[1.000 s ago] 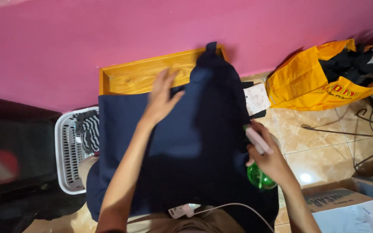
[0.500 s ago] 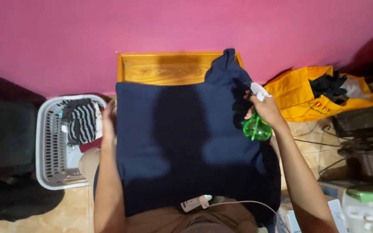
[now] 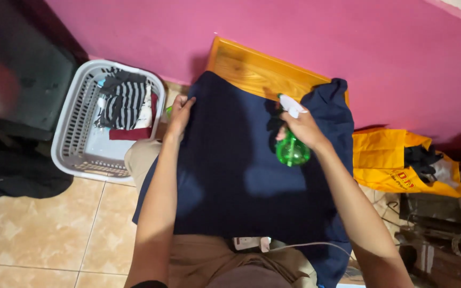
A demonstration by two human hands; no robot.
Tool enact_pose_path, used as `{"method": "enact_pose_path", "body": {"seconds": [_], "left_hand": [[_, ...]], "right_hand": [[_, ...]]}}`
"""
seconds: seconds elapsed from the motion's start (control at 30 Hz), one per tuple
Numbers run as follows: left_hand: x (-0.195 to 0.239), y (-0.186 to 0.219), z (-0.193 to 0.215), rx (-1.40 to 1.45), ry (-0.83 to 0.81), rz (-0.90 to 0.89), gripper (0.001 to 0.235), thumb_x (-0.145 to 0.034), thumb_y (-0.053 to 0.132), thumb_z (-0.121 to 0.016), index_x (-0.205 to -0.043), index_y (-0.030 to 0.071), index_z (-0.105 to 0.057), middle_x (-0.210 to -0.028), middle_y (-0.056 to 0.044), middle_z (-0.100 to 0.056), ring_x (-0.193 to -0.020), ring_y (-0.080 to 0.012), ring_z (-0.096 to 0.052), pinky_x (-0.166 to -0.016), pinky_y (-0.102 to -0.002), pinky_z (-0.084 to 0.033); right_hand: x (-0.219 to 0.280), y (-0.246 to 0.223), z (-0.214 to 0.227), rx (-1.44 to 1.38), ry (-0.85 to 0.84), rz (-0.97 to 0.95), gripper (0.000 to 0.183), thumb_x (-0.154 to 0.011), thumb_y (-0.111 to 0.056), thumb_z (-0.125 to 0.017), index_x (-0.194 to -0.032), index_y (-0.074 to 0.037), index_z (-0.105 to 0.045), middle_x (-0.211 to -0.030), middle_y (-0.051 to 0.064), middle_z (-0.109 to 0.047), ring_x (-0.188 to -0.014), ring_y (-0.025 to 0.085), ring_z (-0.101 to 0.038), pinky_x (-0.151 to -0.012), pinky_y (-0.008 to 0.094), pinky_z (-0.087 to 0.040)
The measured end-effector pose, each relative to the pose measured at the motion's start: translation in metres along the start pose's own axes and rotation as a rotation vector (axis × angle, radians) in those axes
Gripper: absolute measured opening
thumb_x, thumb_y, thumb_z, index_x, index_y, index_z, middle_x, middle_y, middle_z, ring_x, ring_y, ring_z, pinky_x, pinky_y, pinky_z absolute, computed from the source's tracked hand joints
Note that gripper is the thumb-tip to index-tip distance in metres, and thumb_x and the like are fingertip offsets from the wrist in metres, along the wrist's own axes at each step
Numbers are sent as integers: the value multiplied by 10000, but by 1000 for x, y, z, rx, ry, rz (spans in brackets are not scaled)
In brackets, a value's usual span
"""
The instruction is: The person retrieves clothes from a laundry basket, spreads them on a wooden tray, sprays them with a liquid from a spray bottle, and folds them neatly.
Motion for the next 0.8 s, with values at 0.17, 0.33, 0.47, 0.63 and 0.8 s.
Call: {"method": "enact_pose_path", "body": {"seconds": [0.17, 0.33, 0.47, 0.63, 0.8], "left_hand": [[14, 30, 7, 223, 47, -129, 242, -945, 284, -734, -1017, 219, -512, -1093, 1, -612, -1132, -231, -557, -942, -397, -435], [57, 97, 20, 411, -2, -266, 276, -993, 49, -681, -1135, 152, -468, -1462, -162, -461, -1456, -404, -404, -1160, -508, -380], [89, 137, 26, 172, -34, -250, 403, -988, 108, -682, -1345, 258, -571, -1162, -47, -686, -1108, -167, -627, -957, -316, -532], [71, 108, 21, -79, -14, -265, 164, -986, 247, -701, -1145, 287, -702, -1119, -41, -711, -1048, -217, -672, -912, -367, -532], [56, 84, 14, -204, -32, -159, 150, -996, 310, -681, -1140, 353, -686, -1021, -8, -719, -926, -205, -678, -814, -367, -541]], "right_hand": [[-19, -46, -58, -70, -169, 150, 607, -896, -71, -565, -1475, 53, -430, -574, 273, -659, -490, 317, -722, -479, 354, -588], [-14, -59, -98, -172, -290, 223, 596, -922, -22, -542, -1498, 43, -404, -545, 267, -633, -463, 327, -702, -411, 324, -549], [10, -59, -110, -50, -422, 220, 592, -913, -32, -549, -1487, 16, -415, -560, 242, -658, -478, 293, -717, -451, 285, -546], [44, -73, -90, 102, -424, 122, 554, -900, -89, -562, -1435, 21, -474, -555, 234, -659, -473, 252, -714, -488, 296, -567], [41, -31, -47, 72, -329, 44, 533, -865, -71, -570, -1376, 69, -510, -513, 243, -629, -439, 289, -696, -444, 332, -546]]}}
Point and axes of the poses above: each hand's wrist, its own x-axis away from the middle knuckle, its own z-axis out of the back of the hand, y = z × x, the point moved 6 cm from there along -x, towards the middle knuckle
